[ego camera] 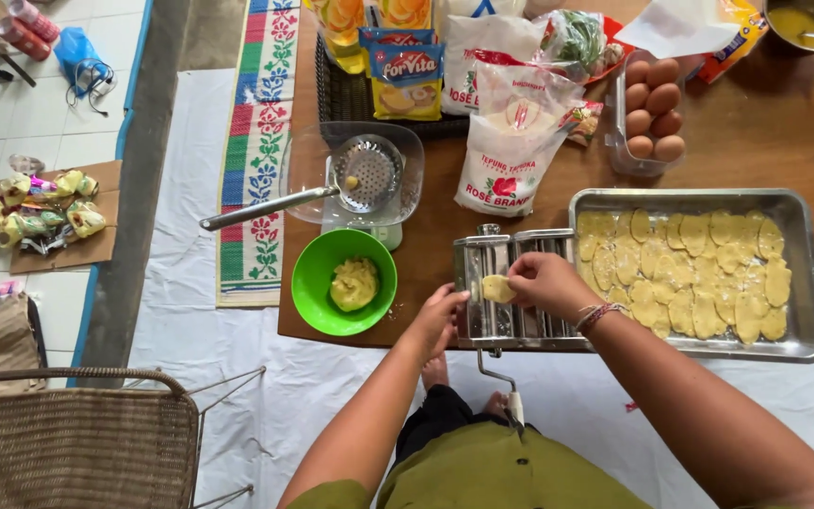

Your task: The person uses a manual pasta machine to flatten small pieces of dough into thin sheets. They feed the dough through the rollers, then dust the flattened sheets with flour from a bag before placing them onto a metal tray. The process is repeated for multiple pieces of dough.

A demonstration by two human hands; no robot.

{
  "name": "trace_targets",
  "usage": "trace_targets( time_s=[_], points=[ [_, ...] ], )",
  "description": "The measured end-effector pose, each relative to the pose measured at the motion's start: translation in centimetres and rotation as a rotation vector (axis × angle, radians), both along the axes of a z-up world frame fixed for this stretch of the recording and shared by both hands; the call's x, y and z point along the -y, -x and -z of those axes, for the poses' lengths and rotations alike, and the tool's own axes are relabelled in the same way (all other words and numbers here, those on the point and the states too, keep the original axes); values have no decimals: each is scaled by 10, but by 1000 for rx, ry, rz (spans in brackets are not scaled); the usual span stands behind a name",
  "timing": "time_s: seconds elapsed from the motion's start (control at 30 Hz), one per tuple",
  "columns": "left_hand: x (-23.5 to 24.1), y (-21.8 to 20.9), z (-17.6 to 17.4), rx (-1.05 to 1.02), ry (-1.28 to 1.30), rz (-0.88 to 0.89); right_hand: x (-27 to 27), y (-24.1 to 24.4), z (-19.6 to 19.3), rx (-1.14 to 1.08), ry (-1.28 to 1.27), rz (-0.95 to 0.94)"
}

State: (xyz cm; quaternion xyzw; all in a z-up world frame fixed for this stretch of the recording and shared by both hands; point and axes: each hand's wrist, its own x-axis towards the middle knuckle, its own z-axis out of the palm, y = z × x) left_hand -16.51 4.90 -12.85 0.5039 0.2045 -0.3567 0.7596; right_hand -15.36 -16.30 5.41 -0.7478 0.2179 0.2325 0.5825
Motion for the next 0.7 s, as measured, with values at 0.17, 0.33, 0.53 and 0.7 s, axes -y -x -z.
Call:
trace_targets(
  time_s=[0.17,0.33,0.53,0.7],
  points=[
    [15,-11,-13,35,7,-21,-1,0,7,18,174,-93],
    [29,-19,-38,64,-170,-1,3,5,16,68,340,-147],
    [37,-30,13,170,-486,31,7,27,-2,191,576,-229],
    [38,-26,-4,160,-491,3,17,91,-11,105,277,-227]
  ],
)
